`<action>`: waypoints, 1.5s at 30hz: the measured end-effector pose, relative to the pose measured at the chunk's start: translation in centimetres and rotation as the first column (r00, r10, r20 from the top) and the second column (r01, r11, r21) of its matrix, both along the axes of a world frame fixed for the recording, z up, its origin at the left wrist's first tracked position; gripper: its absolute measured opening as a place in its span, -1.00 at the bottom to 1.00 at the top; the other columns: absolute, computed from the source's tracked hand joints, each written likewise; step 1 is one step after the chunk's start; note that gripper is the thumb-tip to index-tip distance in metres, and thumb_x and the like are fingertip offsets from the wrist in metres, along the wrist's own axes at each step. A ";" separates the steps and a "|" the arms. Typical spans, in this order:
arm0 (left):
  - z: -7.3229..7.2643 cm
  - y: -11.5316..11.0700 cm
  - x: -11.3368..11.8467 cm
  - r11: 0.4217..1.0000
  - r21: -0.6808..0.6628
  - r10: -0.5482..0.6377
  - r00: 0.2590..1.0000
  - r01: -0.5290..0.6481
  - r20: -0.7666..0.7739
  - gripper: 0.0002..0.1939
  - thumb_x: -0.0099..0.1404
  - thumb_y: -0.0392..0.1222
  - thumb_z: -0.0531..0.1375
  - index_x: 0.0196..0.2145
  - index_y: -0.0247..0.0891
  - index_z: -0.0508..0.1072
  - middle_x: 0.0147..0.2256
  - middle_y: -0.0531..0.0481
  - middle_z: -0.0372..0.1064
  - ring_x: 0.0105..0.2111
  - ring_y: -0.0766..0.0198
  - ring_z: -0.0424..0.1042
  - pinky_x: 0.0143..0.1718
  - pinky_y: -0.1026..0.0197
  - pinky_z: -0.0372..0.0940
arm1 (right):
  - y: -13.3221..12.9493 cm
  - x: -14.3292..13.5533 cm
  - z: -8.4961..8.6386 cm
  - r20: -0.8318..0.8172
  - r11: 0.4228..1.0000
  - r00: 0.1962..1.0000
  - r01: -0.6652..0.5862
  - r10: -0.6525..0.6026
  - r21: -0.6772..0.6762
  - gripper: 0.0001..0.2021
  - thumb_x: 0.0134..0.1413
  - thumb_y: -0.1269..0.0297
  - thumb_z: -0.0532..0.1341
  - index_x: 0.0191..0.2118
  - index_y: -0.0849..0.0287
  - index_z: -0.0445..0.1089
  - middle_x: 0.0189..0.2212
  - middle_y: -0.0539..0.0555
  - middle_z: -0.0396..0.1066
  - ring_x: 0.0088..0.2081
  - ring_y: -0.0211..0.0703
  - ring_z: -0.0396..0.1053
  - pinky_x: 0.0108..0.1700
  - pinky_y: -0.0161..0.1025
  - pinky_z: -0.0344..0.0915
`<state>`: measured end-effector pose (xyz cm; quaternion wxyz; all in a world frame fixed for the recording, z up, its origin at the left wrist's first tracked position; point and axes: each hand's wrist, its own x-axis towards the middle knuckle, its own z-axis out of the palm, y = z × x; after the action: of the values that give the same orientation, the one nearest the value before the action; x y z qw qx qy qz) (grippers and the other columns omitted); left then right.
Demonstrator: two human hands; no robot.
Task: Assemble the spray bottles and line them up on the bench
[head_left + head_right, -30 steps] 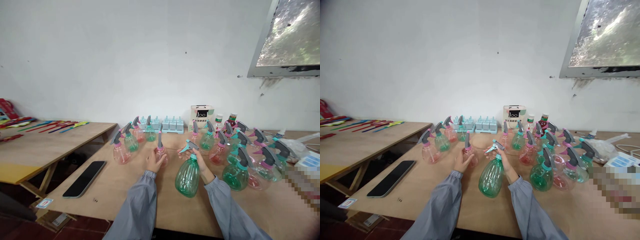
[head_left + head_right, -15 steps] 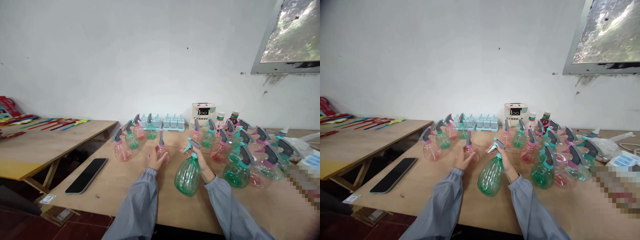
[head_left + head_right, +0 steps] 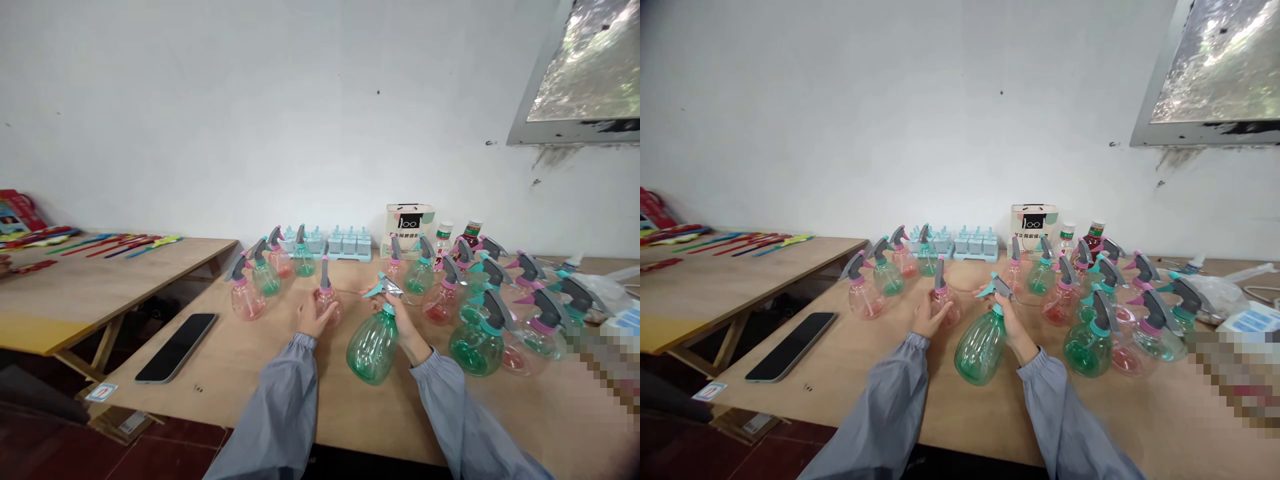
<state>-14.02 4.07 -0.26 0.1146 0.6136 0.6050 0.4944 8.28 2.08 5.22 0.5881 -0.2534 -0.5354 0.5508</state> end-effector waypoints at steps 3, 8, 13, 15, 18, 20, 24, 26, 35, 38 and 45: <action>0.1 -0.1 0.1 1.000 -0.016 0.010 1.000 -0.010 -0.011 -0.42 0.20 0.05 0.29 0.10 -0.20 0.27 0.10 -0.19 0.41 0.12 -0.03 0.39 0.23 -0.13 0.12 | 0.2 0.1 -0.2 -0.008 1.000 1.000 0.015 -0.015 -0.002 -0.64 0.03 -0.14 0.19 -0.30 0.06 0.44 -0.35 0.08 0.56 -0.12 0.02 0.47 -0.13 -0.13 0.36; 0.3 -0.1 0.2 0.999 -0.035 0.019 1.000 -0.019 -0.012 -0.42 0.20 0.04 0.29 0.10 -0.22 0.27 0.08 -0.22 0.42 0.12 -0.05 0.39 0.23 -0.16 0.09 | 0.2 0.1 -0.3 0.000 0.993 0.994 0.110 -0.110 0.042 -0.65 0.06 -0.13 0.19 -0.33 0.07 0.44 -0.33 0.08 0.56 -0.12 0.01 0.47 -0.08 -0.11 0.35; 0.4 -0.2 0.3 1.000 -0.024 0.012 1.000 -0.013 -0.002 -0.42 0.20 0.03 0.30 0.10 -0.21 0.27 0.08 -0.21 0.42 0.12 -0.05 0.39 0.21 -0.15 0.11 | -0.4 0.0 0.0 0.059 0.997 0.997 0.052 -0.055 0.058 -0.65 0.06 -0.11 0.19 -0.27 0.06 0.48 -0.29 0.09 0.57 -0.07 0.03 0.45 -0.04 -0.11 0.32; 0.4 -0.2 0.3 0.999 -0.035 0.019 1.000 -0.020 -0.006 -0.42 0.20 0.03 0.30 0.10 -0.21 0.27 0.08 -0.21 0.43 0.12 -0.05 0.39 0.22 -0.15 0.10 | -0.6 -0.1 0.2 0.068 0.989 0.989 0.123 -0.129 0.083 -0.64 0.07 -0.13 0.18 -0.33 0.06 0.48 -0.33 0.09 0.56 -0.11 0.03 0.46 -0.07 -0.10 0.32; 0.4 -0.2 0.3 0.999 -0.037 0.011 1.000 -0.012 -0.015 -0.42 0.22 0.03 0.29 0.11 -0.22 0.26 0.07 -0.21 0.44 0.12 -0.05 0.39 0.21 -0.16 0.11 | -0.5 0.2 0.4 0.073 0.955 0.960 0.256 -0.269 0.150 -0.63 0.08 -0.15 0.17 -0.40 0.05 0.47 -0.37 0.08 0.55 -0.19 0.02 0.46 -0.10 -0.09 0.34; 0.4 -0.2 0.3 1.000 -0.025 0.009 1.000 -0.009 -0.014 -0.42 0.21 0.02 0.29 0.11 -0.21 0.26 0.05 -0.20 0.45 0.11 -0.04 0.40 0.20 -0.14 0.14 | -0.2 0.6 0.5 0.097 0.927 0.933 0.323 -0.346 0.191 -0.65 0.07 -0.14 0.20 -0.36 0.03 0.49 -0.35 0.07 0.55 -0.18 0.03 0.46 -0.05 -0.06 0.34; 0.4 -0.1 0.3 1.000 -0.012 -0.001 1.000 0.001 -0.003 -0.42 0.20 0.01 0.30 0.11 -0.20 0.27 0.06 -0.19 0.45 0.11 -0.02 0.41 0.19 -0.12 0.17 | 0.6 2.4 0.1 0.185 0.838 0.821 0.503 -0.540 0.213 -0.64 0.04 -0.12 0.26 -0.24 0.06 0.51 -0.33 0.06 0.55 -0.19 0.03 0.45 -0.03 -0.02 0.34; 0.4 -0.1 0.3 1.000 -0.025 -0.004 1.000 0.004 -0.002 -0.42 0.19 0.01 0.31 0.11 -0.21 0.27 0.07 -0.20 0.44 0.12 -0.03 0.40 0.20 -0.14 0.15 | 1.0 3.4 -0.3 0.218 0.773 0.743 0.585 -0.632 0.247 -0.60 0.06 -0.12 0.25 -0.19 0.11 0.51 -0.34 0.06 0.54 -0.23 -0.02 0.43 -0.10 -0.07 0.34; 1.0 -0.5 0.3 0.999 -0.041 -0.023 0.999 0.024 0.031 -0.40 0.17 0.01 0.33 0.10 -0.23 0.28 0.07 -0.21 0.44 0.11 -0.05 0.41 0.18 -0.13 0.19 | 4.8 5.6 -0.6 0.332 0.663 0.575 0.672 -0.748 0.330 -0.41 -0.04 -0.21 0.27 -0.08 0.21 0.49 -0.33 0.15 0.54 -0.28 0.03 0.43 -0.15 -0.07 0.33; 1.0 -0.6 0.4 0.999 -0.027 -0.035 0.999 0.036 0.038 -0.41 0.17 -0.01 0.33 0.09 -0.21 0.29 0.07 -0.18 0.44 0.11 -0.04 0.41 0.16 -0.10 0.23 | 6.6 5.6 -0.4 0.334 0.654 0.563 0.669 -0.756 0.353 -0.37 -0.04 -0.21 0.26 0.00 0.21 0.45 -0.26 0.19 0.55 -0.19 0.10 0.44 -0.05 0.04 0.32; 1.0 -0.8 0.7 0.999 -0.053 -0.006 1.000 0.005 -0.017 -0.45 0.21 -0.02 0.30 0.10 -0.21 0.27 0.06 -0.20 0.45 0.12 -0.04 0.39 0.19 -0.17 0.15 | 6.1 6.1 -1.9 0.071 0.361 0.406 0.704 -0.911 0.612 0.03 -0.16 -0.09 0.40 0.33 0.24 -0.08 0.24 0.39 0.12 0.26 0.19 0.15 0.26 0.18 0.11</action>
<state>-13.35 3.27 0.78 0.1272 0.6162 0.6171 0.4726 14.36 8.23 3.30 0.7029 -0.4364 -0.5599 -0.0443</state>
